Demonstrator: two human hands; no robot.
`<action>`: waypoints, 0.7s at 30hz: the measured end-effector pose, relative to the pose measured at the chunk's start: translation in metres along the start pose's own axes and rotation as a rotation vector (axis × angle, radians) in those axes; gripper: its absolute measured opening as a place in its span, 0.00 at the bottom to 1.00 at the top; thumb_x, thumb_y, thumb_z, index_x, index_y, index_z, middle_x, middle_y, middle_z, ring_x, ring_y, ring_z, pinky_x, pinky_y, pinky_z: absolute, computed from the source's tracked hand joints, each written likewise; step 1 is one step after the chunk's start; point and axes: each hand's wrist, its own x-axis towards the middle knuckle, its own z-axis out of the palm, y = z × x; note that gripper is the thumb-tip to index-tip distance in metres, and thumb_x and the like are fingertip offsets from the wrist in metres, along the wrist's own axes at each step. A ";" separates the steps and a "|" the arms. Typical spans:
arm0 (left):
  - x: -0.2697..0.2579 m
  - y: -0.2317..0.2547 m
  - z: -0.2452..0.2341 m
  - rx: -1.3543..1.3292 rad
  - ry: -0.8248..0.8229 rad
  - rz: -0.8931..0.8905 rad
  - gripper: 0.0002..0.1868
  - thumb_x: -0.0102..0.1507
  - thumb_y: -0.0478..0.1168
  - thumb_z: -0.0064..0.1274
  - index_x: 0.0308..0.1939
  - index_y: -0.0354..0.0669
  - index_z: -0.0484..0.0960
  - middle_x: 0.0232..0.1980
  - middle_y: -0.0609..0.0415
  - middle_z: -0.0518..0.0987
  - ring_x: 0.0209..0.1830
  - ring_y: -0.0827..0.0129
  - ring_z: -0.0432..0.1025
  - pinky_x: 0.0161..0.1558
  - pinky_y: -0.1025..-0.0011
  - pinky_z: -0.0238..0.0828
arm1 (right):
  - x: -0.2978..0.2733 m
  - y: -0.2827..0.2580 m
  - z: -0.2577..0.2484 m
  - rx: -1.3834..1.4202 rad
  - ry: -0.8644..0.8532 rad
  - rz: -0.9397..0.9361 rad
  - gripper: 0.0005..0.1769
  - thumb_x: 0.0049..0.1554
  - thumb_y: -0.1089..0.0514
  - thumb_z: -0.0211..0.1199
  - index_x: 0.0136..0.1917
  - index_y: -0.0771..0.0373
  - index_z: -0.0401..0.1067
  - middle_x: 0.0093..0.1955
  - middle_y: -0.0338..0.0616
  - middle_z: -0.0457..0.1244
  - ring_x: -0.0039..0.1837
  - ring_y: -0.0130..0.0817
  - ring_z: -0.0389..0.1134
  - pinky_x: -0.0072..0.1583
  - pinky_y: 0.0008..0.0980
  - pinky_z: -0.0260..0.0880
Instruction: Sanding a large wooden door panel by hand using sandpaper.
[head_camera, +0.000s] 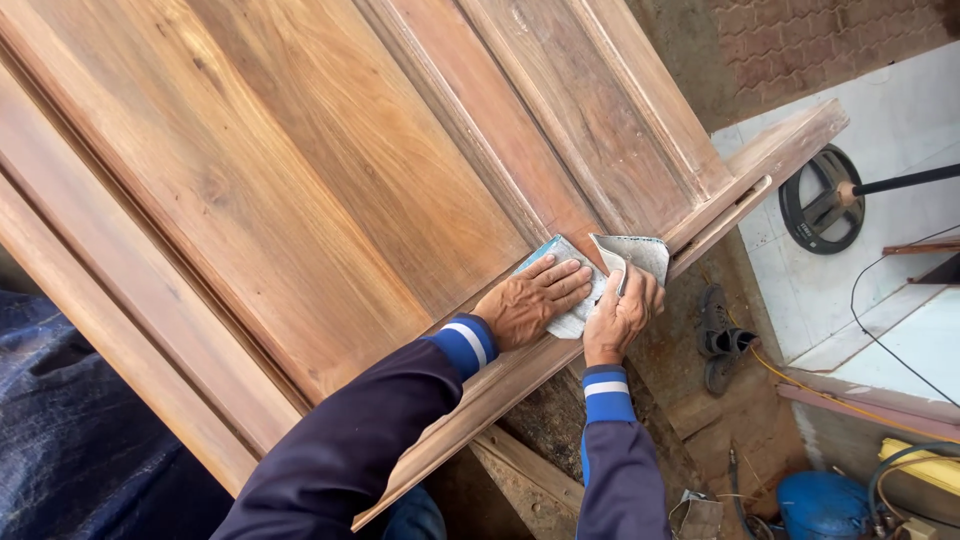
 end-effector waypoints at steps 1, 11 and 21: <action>-0.010 0.003 -0.004 -0.004 0.002 -0.004 0.34 0.68 0.47 0.37 0.78 0.41 0.56 0.82 0.47 0.54 0.83 0.60 0.48 0.81 0.57 0.36 | -0.001 -0.001 0.000 -0.002 -0.005 -0.003 0.13 0.69 0.54 0.54 0.57 0.64 0.73 0.57 0.49 0.65 0.63 0.53 0.62 0.67 0.53 0.57; -0.073 -0.002 -0.006 -0.046 -0.117 0.087 0.32 0.69 0.45 0.36 0.78 0.50 0.56 0.82 0.52 0.55 0.82 0.62 0.46 0.80 0.56 0.36 | 0.003 -0.007 -0.003 0.024 -0.018 0.029 0.15 0.69 0.53 0.51 0.57 0.63 0.74 0.56 0.48 0.65 0.63 0.52 0.61 0.68 0.52 0.56; -0.096 0.011 -0.012 -0.100 -0.103 0.004 0.33 0.68 0.44 0.31 0.79 0.44 0.54 0.83 0.49 0.52 0.83 0.61 0.44 0.80 0.57 0.31 | 0.003 -0.001 0.000 0.037 -0.016 0.018 0.16 0.68 0.52 0.52 0.56 0.65 0.74 0.57 0.49 0.65 0.63 0.52 0.61 0.68 0.52 0.56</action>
